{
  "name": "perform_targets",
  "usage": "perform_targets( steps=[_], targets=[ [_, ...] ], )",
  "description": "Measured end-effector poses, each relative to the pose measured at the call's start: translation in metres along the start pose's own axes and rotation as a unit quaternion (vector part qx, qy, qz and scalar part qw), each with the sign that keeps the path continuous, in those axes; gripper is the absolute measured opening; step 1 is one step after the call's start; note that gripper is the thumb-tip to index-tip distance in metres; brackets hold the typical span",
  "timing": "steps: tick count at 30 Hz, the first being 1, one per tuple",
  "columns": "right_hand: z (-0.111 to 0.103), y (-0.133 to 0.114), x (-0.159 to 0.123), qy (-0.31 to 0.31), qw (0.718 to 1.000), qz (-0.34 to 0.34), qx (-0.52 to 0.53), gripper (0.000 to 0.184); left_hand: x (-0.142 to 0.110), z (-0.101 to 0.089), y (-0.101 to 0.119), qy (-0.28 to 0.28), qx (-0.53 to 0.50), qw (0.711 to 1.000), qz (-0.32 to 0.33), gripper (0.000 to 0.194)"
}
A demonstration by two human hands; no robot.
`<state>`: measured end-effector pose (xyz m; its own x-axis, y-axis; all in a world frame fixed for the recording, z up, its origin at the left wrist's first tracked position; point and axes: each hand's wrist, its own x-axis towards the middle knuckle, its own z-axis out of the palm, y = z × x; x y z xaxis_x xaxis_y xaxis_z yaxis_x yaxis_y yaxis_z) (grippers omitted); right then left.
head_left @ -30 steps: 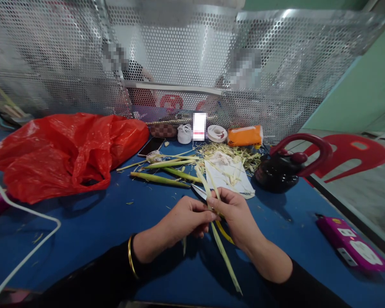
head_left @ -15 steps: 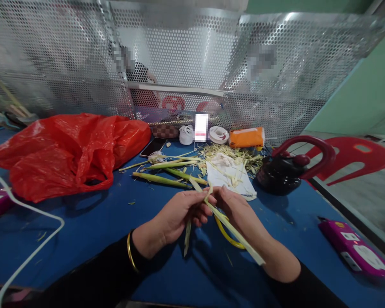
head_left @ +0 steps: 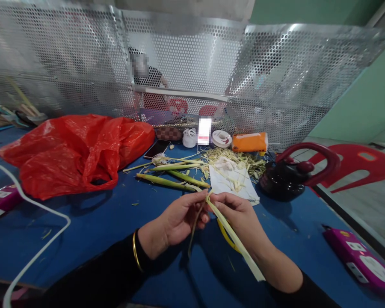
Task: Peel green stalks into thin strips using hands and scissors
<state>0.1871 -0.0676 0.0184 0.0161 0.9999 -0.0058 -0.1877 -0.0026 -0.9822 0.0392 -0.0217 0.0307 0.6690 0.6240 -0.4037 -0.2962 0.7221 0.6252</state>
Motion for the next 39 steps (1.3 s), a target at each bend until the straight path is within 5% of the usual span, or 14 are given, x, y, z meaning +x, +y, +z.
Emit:
perform_targets(
  steps=[10,18,26,31,35,39],
  targets=[
    [-0.01,0.0,-0.001,0.074,0.946,-0.131,-0.287,0.019,0.003,-0.004,-0.003,0.001,0.064,0.996,0.06,0.015],
    [-0.01,0.004,0.0,0.06,0.938,-0.141,-0.311,0.02,0.006,-0.005,-0.003,0.009,0.065,0.995,0.072,0.012],
    [-0.014,0.001,-0.001,0.07,0.906,-0.231,-0.347,0.015,-0.001,0.001,0.0,0.061,0.112,0.986,0.106,0.022],
    [-0.01,-0.009,-0.004,0.089,0.951,-0.123,-0.27,0.032,-0.002,0.003,0.005,0.084,0.138,0.979,0.128,0.026],
    [-0.007,-0.016,-0.005,0.022,0.981,-0.002,-0.192,0.049,-0.001,0.003,0.004,0.092,0.161,0.972,0.147,0.025],
    [-0.005,-0.018,-0.006,-0.018,0.986,0.074,-0.148,0.045,-0.002,0.004,0.002,0.091,0.21,0.959,0.168,0.02]
  ],
)
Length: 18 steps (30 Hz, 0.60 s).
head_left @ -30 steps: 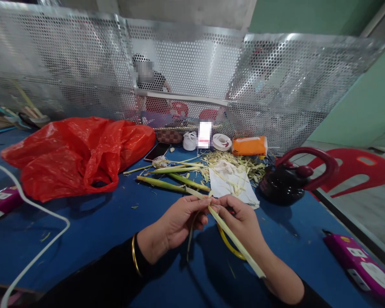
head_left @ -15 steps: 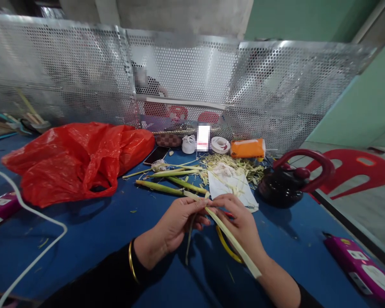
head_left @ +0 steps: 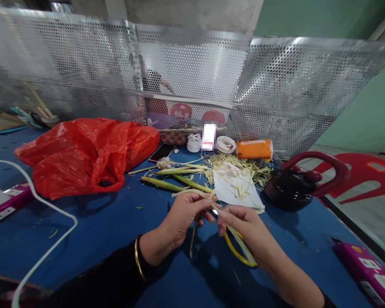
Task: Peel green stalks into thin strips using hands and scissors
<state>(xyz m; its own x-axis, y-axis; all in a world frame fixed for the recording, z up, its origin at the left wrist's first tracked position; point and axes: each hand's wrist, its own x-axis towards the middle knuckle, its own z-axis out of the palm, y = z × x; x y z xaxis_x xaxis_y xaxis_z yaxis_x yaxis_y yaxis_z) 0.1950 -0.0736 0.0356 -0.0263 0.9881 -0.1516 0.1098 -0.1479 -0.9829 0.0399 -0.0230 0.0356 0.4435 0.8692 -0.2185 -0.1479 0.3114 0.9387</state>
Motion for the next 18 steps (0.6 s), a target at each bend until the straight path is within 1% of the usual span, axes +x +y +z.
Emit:
perform_targets(
  steps=[3,6,9,13,18],
  targets=[
    [0.001,0.001,0.0,-0.002,0.999,-0.048,-0.021,0.04,0.0,0.001,-0.001,0.014,0.033,0.999,0.016,0.016],
    [0.0,0.004,0.002,0.004,0.994,-0.096,-0.053,0.038,0.0,0.002,-0.001,0.036,0.043,0.998,0.03,0.014],
    [0.0,0.007,0.003,0.003,0.988,-0.125,-0.094,0.033,0.0,0.004,0.0,0.055,0.045,0.997,0.036,0.015],
    [-0.002,0.01,0.002,0.021,0.973,-0.164,-0.158,0.033,0.001,0.005,-0.001,0.075,0.052,0.995,0.029,0.018],
    [-0.002,0.012,0.0,-0.006,0.961,-0.199,-0.191,0.032,0.001,0.004,-0.003,0.076,0.054,0.995,0.035,0.019]
  ],
)
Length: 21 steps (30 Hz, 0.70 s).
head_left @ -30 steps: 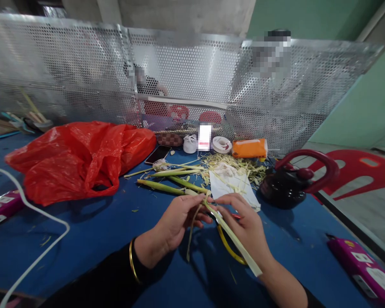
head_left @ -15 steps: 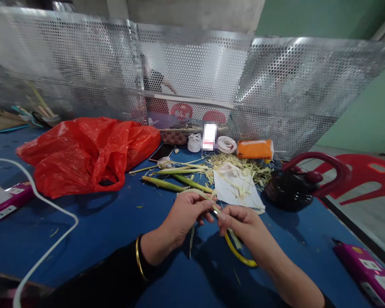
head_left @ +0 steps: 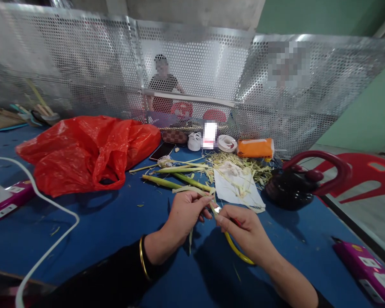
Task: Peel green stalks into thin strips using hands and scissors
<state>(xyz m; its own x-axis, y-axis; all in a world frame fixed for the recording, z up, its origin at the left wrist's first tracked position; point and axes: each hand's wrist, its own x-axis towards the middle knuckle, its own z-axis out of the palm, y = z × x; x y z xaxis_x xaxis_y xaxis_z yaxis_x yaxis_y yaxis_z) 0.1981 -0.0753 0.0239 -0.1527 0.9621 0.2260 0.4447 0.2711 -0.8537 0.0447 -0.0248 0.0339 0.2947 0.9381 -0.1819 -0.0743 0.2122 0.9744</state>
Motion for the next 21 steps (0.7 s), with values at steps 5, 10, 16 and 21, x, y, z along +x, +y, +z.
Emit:
perform_targets(
  steps=[5,10,16,21],
  targets=[
    [-0.0006,0.0007,0.0009,0.034,0.998,0.048,-0.015,0.035,0.001,-0.0019,-0.0005,-0.014,-0.021,0.999,-0.021,0.021],
    [-0.0036,0.0048,0.0063,0.111,0.986,0.115,0.037,0.04,0.0002,-0.003,-0.0014,-0.087,-0.05,0.993,-0.053,0.031],
    [0.0006,0.0037,0.0068,0.067,0.921,0.207,0.323,0.033,-0.0058,0.0,-0.0035,-0.136,0.004,0.988,-0.069,0.037],
    [0.005,0.007,0.0057,0.112,0.885,0.221,0.395,0.027,-0.0064,0.0031,-0.0074,-0.149,0.056,0.984,-0.076,0.032]
  ],
)
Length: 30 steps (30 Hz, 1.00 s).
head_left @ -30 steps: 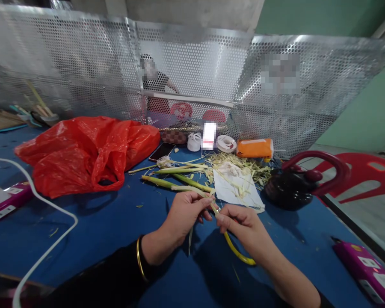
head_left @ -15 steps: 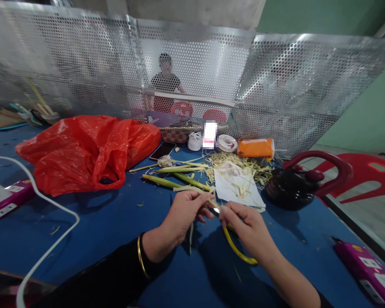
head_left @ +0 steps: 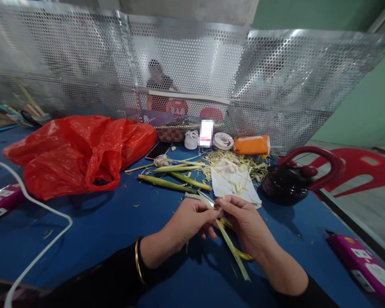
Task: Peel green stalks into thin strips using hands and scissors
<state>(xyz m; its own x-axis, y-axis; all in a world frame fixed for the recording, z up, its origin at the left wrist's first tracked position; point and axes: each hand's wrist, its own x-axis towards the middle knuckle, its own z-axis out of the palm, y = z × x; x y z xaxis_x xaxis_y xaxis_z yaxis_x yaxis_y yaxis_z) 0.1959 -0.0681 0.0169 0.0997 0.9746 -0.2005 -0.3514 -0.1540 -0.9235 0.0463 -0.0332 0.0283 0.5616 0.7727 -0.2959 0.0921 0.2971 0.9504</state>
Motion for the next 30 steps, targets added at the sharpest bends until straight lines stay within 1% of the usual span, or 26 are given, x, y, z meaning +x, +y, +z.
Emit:
perform_targets(
  steps=[5,9,11,13,14,15,16,17,18,19,20,21,22,23,24,25,26,27,28,29,30],
  targets=[
    [0.001,0.003,0.002,0.037,0.998,-0.05,-0.028,0.03,0.002,-0.001,-0.002,0.006,0.008,1.0,0.001,0.023],
    [0.001,0.006,0.003,0.051,0.996,-0.061,-0.034,0.033,0.003,-0.002,-0.002,0.001,0.004,1.0,0.0,0.022],
    [-0.001,0.007,0.006,0.058,0.995,-0.06,-0.06,0.033,0.003,-0.002,-0.001,0.004,0.004,1.0,-0.003,0.022],
    [-0.005,0.006,0.009,0.094,0.987,-0.082,-0.1,0.029,0.003,-0.001,0.0,0.01,0.001,1.0,-0.006,0.021],
    [-0.008,0.004,0.01,0.128,0.977,-0.115,-0.126,0.031,0.002,-0.001,0.0,0.013,0.001,1.0,-0.007,0.02],
    [-0.01,0.002,0.011,0.17,0.958,-0.166,-0.16,0.036,0.002,0.0,0.001,0.017,0.003,1.0,-0.008,0.019],
    [-0.013,-0.001,0.011,0.21,0.929,-0.226,-0.202,0.043,0.002,0.001,0.001,0.019,0.007,1.0,-0.008,0.019],
    [-0.014,-0.004,0.01,0.239,0.892,-0.29,-0.251,0.046,0.002,0.001,0.001,0.019,0.012,1.0,-0.005,0.019],
    [-0.015,-0.006,0.008,0.249,0.851,-0.346,-0.308,0.043,0.001,0.002,0.0,0.015,0.022,1.0,-0.001,0.019],
    [-0.014,-0.009,0.006,0.23,0.817,-0.384,-0.364,0.035,0.0,0.003,-0.001,0.009,0.035,0.999,0.004,0.018],
    [-0.013,-0.01,0.004,0.189,0.794,-0.402,-0.414,0.026,-0.001,0.003,-0.002,0.0,0.052,0.999,0.011,0.017],
    [-0.011,-0.01,0.002,0.131,0.787,-0.399,-0.452,0.019,-0.002,0.004,-0.003,-0.013,0.072,0.997,0.02,0.015],
    [-0.009,-0.01,0.001,0.065,0.795,-0.377,-0.471,0.021,-0.003,0.005,-0.004,-0.029,0.092,0.995,0.029,0.015],
    [-0.006,-0.008,0.0,0.006,0.818,-0.335,-0.468,0.027,-0.003,0.005,-0.006,-0.046,0.109,0.992,0.038,0.016],
    [-0.003,-0.007,-0.001,-0.042,0.851,-0.278,-0.443,0.031,-0.004,0.005,-0.008,-0.061,0.123,0.989,0.046,0.017],
    [0.0,-0.005,-0.002,-0.074,0.888,-0.215,-0.401,0.031,-0.005,0.006,-0.009,-0.074,0.132,0.987,0.051,0.018],
    [0.002,-0.004,-0.002,-0.088,0.92,-0.158,-0.348,0.029,-0.005,0.006,-0.011,-0.084,0.135,0.986,0.05,0.019],
    [0.004,-0.003,-0.002,-0.089,0.943,-0.119,-0.296,0.024,-0.004,0.006,-0.011,-0.089,0.134,0.986,0.043,0.02],
    [0.005,-0.003,-0.003,-0.079,0.958,-0.108,-0.255,0.019,-0.004,0.006,-0.011,-0.089,0.132,0.987,0.031,0.019],
    [0.006,-0.004,-0.003,-0.061,0.962,-0.126,-0.233,0.015,-0.003,0.006,-0.011,-0.085,0.129,0.988,0.018,0.019],
    [0.006,-0.005,-0.004,-0.036,0.958,-0.167,-0.231,0.01,-0.002,0.006,-0.01,-0.076,0.123,0.989,0.003,0.019]
  ],
)
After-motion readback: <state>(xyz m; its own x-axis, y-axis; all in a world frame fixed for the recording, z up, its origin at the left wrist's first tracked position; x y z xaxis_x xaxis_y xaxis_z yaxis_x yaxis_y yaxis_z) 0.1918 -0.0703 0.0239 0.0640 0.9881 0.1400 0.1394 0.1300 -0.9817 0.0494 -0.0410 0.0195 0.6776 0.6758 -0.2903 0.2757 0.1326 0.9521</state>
